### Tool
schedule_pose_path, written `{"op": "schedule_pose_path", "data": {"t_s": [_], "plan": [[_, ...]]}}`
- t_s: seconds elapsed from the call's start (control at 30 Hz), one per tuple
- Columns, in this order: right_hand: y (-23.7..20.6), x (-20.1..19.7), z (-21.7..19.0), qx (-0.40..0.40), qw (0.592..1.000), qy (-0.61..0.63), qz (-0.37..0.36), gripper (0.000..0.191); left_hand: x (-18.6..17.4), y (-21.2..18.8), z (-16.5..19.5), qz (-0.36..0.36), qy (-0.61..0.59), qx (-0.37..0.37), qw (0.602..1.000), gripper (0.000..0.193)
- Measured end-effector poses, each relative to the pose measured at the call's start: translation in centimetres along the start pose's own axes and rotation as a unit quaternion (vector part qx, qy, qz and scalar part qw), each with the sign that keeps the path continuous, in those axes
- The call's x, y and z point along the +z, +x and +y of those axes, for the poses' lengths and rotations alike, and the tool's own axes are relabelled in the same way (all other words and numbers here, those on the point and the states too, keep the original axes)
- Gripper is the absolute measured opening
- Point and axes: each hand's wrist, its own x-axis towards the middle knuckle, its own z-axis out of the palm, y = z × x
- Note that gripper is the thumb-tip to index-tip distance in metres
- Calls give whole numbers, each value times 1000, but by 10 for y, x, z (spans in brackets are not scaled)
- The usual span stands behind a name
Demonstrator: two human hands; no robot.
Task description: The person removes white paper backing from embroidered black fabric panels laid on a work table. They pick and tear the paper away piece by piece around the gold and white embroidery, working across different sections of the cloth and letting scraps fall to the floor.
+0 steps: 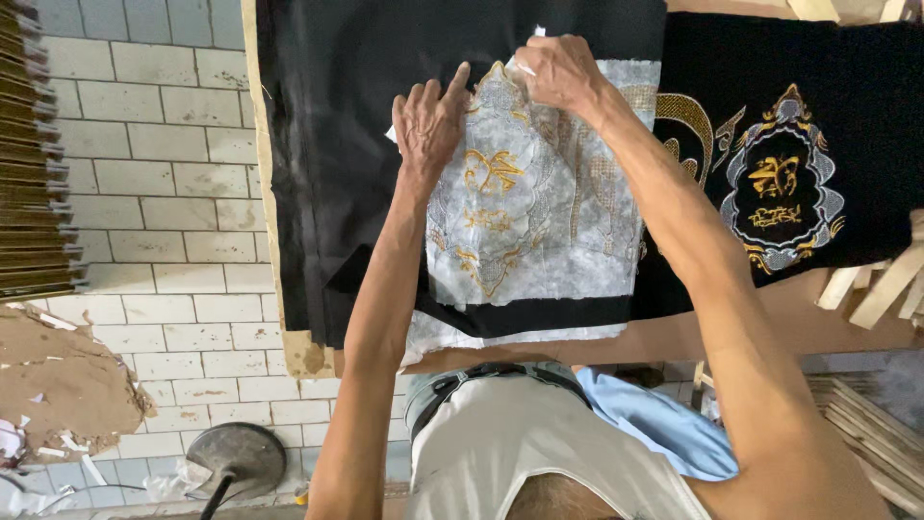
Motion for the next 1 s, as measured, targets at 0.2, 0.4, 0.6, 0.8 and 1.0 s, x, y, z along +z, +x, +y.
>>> {"op": "schedule_pose_path", "data": {"t_s": [0.2, 0.4, 0.6, 0.8, 1.0], "plan": [[-49, -24, 13, 54, 997, -15, -43, 8, 3, 23, 7, -49, 1, -50, 998, 16], [-9, -23, -4, -9, 989, 86, 121, 37, 23, 62, 26, 16, -50, 11, 999, 14], [14, 0, -8, 23, 998, 64, -2, 20, 30, 61, 22, 31, -50, -14, 998, 14], [-52, 12, -9, 10, 982, 10, -188, 20, 33, 61, 21, 18, -48, -22, 998, 14], [-134, -3, 50, 103, 942, -121, -295, 13, 27, 58, 23, 50, -63, -4, 997, 21]]}}
